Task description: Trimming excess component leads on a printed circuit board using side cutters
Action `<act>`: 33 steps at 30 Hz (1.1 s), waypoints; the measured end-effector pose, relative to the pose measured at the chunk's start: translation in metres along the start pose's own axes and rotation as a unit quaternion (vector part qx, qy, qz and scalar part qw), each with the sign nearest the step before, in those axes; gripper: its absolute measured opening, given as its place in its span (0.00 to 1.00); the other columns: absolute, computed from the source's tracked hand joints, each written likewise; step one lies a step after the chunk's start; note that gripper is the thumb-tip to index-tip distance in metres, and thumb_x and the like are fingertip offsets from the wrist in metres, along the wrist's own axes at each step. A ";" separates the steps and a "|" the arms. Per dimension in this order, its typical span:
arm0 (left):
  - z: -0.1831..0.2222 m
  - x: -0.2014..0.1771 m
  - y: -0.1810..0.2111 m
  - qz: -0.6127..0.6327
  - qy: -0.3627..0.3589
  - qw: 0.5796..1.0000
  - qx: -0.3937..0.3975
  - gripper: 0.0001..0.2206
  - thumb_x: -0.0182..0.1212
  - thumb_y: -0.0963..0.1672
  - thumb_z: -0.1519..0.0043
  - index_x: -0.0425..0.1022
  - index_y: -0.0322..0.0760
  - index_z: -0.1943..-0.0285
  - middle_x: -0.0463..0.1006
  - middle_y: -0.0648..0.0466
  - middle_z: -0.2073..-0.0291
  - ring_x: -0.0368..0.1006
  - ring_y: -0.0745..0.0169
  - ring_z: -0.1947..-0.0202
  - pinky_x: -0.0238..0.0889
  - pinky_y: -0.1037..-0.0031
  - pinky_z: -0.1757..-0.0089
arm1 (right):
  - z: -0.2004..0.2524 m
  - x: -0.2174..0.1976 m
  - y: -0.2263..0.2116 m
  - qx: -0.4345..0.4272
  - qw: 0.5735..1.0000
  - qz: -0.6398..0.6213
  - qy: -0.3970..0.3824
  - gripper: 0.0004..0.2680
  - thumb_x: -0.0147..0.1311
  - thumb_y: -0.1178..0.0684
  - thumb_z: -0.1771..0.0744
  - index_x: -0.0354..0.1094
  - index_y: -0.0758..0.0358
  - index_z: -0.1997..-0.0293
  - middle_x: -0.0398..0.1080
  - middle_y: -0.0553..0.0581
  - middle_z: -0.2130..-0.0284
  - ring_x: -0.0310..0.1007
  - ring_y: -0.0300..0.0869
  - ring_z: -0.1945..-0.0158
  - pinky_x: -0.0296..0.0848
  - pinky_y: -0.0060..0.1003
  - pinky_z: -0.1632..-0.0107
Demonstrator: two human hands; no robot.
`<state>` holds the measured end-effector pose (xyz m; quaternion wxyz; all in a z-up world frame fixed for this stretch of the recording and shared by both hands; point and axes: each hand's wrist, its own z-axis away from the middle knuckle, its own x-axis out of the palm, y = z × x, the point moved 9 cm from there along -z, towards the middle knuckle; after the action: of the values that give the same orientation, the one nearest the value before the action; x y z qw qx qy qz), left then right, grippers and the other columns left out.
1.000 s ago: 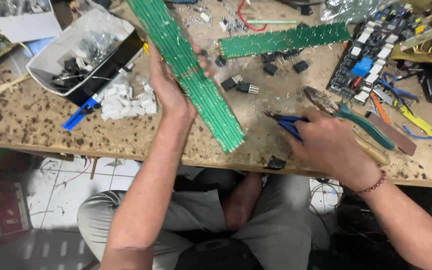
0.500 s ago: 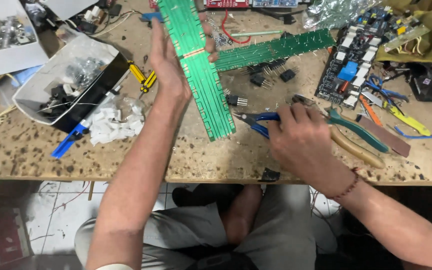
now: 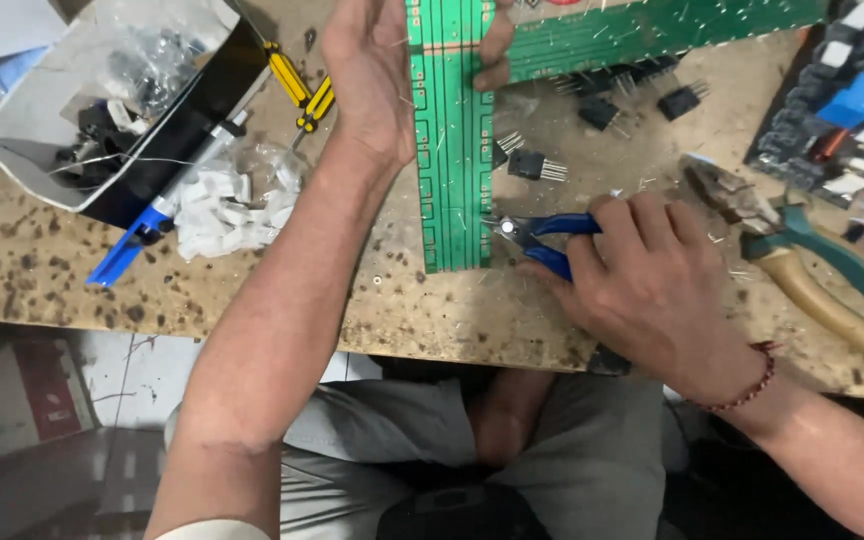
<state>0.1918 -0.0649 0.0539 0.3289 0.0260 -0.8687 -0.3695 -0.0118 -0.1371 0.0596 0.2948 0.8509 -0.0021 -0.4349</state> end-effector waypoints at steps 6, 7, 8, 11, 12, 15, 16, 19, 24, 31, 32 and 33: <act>-0.004 0.019 0.006 -0.006 -0.013 1.000 -0.010 0.18 0.50 0.57 0.41 0.71 0.44 0.62 0.68 0.52 0.68 0.62 0.62 0.65 0.54 0.66 0.63 | -0.001 0.000 -0.004 0.009 1.000 0.018 0.012 0.15 0.56 0.47 0.26 0.66 0.58 0.73 0.69 0.57 0.64 0.66 0.46 0.66 0.65 0.39 0.61; -0.003 0.019 0.005 -0.005 -0.014 1.000 -0.010 0.18 0.50 0.57 0.41 0.71 0.44 0.62 0.68 0.52 0.68 0.62 0.62 0.65 0.54 0.66 0.63 | -0.004 0.000 -0.004 0.009 1.000 0.020 0.012 0.15 0.56 0.47 0.26 0.66 0.58 0.73 0.69 0.57 0.64 0.66 0.46 0.66 0.65 0.39 0.61; -0.002 0.017 0.005 0.007 -0.010 1.000 -0.010 0.18 0.50 0.56 0.40 0.72 0.43 0.60 0.68 0.52 0.67 0.62 0.62 0.65 0.54 0.66 0.63 | -0.006 -0.004 -0.005 0.002 0.999 0.017 0.034 0.15 0.54 0.51 0.26 0.63 0.58 0.74 0.68 0.57 0.65 0.64 0.47 0.67 0.63 0.40 0.61; -0.002 0.013 0.004 0.019 -0.004 1.000 -0.009 0.18 0.50 0.56 0.39 0.72 0.43 0.59 0.69 0.51 0.66 0.62 0.62 0.65 0.53 0.67 0.63 | -0.011 -0.007 -0.007 -0.007 0.998 0.025 0.063 0.16 0.50 0.54 0.26 0.61 0.59 0.75 0.68 0.57 0.65 0.62 0.46 0.68 0.59 0.39 0.63; -0.003 0.011 0.003 0.019 -0.002 1.000 -0.007 0.18 0.50 0.56 0.40 0.72 0.42 0.58 0.69 0.51 0.66 0.63 0.62 0.64 0.54 0.68 0.63 | -0.012 -0.007 -0.007 -0.009 0.997 0.035 0.070 0.16 0.48 0.53 0.25 0.61 0.60 0.75 0.68 0.57 0.66 0.62 0.45 0.69 0.57 0.38 0.65; -0.002 0.008 0.003 0.008 -0.003 1.000 -0.006 0.18 0.49 0.56 0.38 0.73 0.44 0.57 0.70 0.52 0.66 0.64 0.62 0.65 0.54 0.68 0.63 | -0.013 -0.009 -0.005 -0.019 0.998 0.035 0.055 0.16 0.52 0.50 0.25 0.65 0.60 0.74 0.71 0.58 0.62 0.65 0.46 0.66 0.62 0.37 0.63; -0.001 0.006 0.002 0.008 -0.002 1.000 -0.003 0.18 0.49 0.56 0.38 0.73 0.44 0.57 0.70 0.52 0.66 0.64 0.62 0.65 0.54 0.68 0.63 | -0.013 -0.007 -0.004 -0.022 0.998 0.036 0.055 0.16 0.52 0.50 0.25 0.65 0.60 0.74 0.71 0.58 0.62 0.65 0.46 0.66 0.62 0.37 0.63; -0.001 -0.006 -0.003 -0.032 0.022 0.999 0.005 0.22 0.42 0.57 0.35 0.75 0.43 0.50 0.71 0.46 0.66 0.65 0.59 0.64 0.57 0.65 0.63 | -0.015 -0.006 -0.005 -0.031 0.995 0.053 0.075 0.18 0.53 0.51 0.24 0.61 0.57 0.75 0.69 0.56 0.64 0.63 0.46 0.66 0.59 0.38 0.61; -0.008 -0.003 -0.009 0.087 0.050 0.995 -0.021 0.21 0.45 0.53 0.36 0.74 0.32 0.55 0.76 0.45 0.58 0.66 0.57 0.69 0.56 0.68 0.68 | -0.022 -0.004 -0.006 -0.039 0.995 0.041 0.076 0.16 0.51 0.50 0.25 0.63 0.58 0.74 0.70 0.56 0.64 0.66 0.45 0.66 0.60 0.38 0.64; -0.010 -0.007 -0.006 0.066 0.075 0.995 -0.014 0.24 0.45 0.54 0.37 0.76 0.29 0.56 0.78 0.47 0.60 0.66 0.58 0.71 0.56 0.69 0.70 | -0.021 -0.003 -0.005 -0.064 0.992 0.053 0.098 0.16 0.49 0.48 0.24 0.63 0.56 0.73 0.70 0.56 0.62 0.66 0.46 0.65 0.59 0.38 0.65; -0.010 -0.007 -0.009 0.070 0.074 0.994 -0.029 0.24 0.45 0.54 0.37 0.76 0.29 0.55 0.77 0.49 0.61 0.65 0.60 0.71 0.56 0.70 0.70 | -0.020 -0.003 -0.006 -0.071 0.990 0.053 0.106 0.15 0.50 0.52 0.25 0.62 0.56 0.74 0.70 0.57 0.62 0.67 0.47 0.64 0.60 0.39 0.63; -0.011 -0.006 -0.012 0.075 0.073 0.994 -0.043 0.24 0.46 0.54 0.38 0.76 0.29 0.54 0.76 0.50 0.62 0.64 0.61 0.71 0.55 0.71 0.70 | -0.019 -0.004 -0.006 -0.079 0.989 0.054 0.114 0.15 0.52 0.55 0.26 0.61 0.56 0.75 0.71 0.57 0.62 0.68 0.47 0.63 0.61 0.39 0.62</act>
<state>0.2009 -0.0788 0.0482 0.4194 -0.0263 -0.8249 -0.3780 -0.0018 -0.1220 0.0676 0.3822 0.8678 0.0198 -0.3170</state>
